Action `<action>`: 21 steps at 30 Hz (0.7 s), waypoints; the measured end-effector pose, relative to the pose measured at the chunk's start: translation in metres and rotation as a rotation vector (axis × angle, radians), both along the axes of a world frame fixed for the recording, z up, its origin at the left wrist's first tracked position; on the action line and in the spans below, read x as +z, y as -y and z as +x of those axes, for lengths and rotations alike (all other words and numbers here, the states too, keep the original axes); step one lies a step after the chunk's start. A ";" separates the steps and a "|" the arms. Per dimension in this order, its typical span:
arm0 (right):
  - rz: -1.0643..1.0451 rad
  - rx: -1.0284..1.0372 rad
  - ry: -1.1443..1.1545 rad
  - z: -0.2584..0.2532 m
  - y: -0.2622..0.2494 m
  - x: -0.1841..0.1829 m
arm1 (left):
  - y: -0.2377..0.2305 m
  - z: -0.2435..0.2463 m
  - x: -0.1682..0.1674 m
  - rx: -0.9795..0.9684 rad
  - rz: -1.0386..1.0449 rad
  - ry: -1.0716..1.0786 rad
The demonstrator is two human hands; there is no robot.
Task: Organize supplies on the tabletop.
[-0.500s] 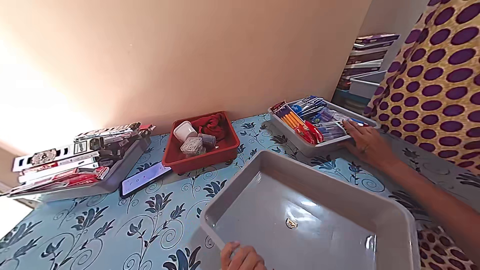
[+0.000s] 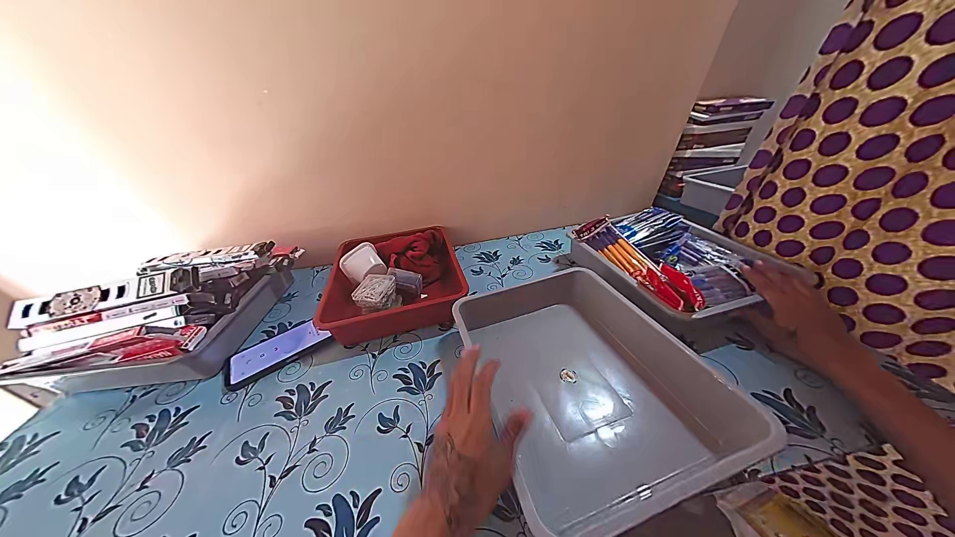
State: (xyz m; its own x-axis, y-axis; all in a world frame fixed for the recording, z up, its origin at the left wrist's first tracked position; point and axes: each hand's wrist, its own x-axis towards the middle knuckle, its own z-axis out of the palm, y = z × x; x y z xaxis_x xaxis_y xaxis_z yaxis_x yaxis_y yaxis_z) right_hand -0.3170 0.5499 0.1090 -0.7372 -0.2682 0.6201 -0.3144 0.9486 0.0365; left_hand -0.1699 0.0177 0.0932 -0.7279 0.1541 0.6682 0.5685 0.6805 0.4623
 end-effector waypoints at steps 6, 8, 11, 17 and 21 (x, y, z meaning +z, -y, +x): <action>-0.025 0.021 -0.040 0.006 0.009 -0.004 | -0.038 0.065 -0.011 -0.169 -0.172 -0.090; -0.036 0.022 -0.035 0.007 0.006 -0.003 | -0.043 0.053 -0.018 -0.221 -0.198 -0.143; -0.082 0.002 -0.029 0.009 0.001 -0.006 | -0.050 0.032 -0.014 -0.296 -0.216 -0.145; -0.121 -0.025 -0.036 0.013 0.002 -0.002 | -0.051 0.000 -0.004 -0.337 -0.233 -0.043; -0.204 -0.122 -0.018 0.014 0.002 -0.003 | -0.050 -0.034 0.004 -0.354 -0.258 0.082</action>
State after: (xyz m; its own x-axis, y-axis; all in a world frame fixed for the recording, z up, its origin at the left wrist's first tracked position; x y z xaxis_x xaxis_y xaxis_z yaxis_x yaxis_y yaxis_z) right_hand -0.3029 0.5478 0.1061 -0.7450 -0.0456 0.6655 -0.1983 0.9677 -0.1556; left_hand -0.2043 0.0679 0.0975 -0.6489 0.5579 0.5173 0.7560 0.5494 0.3558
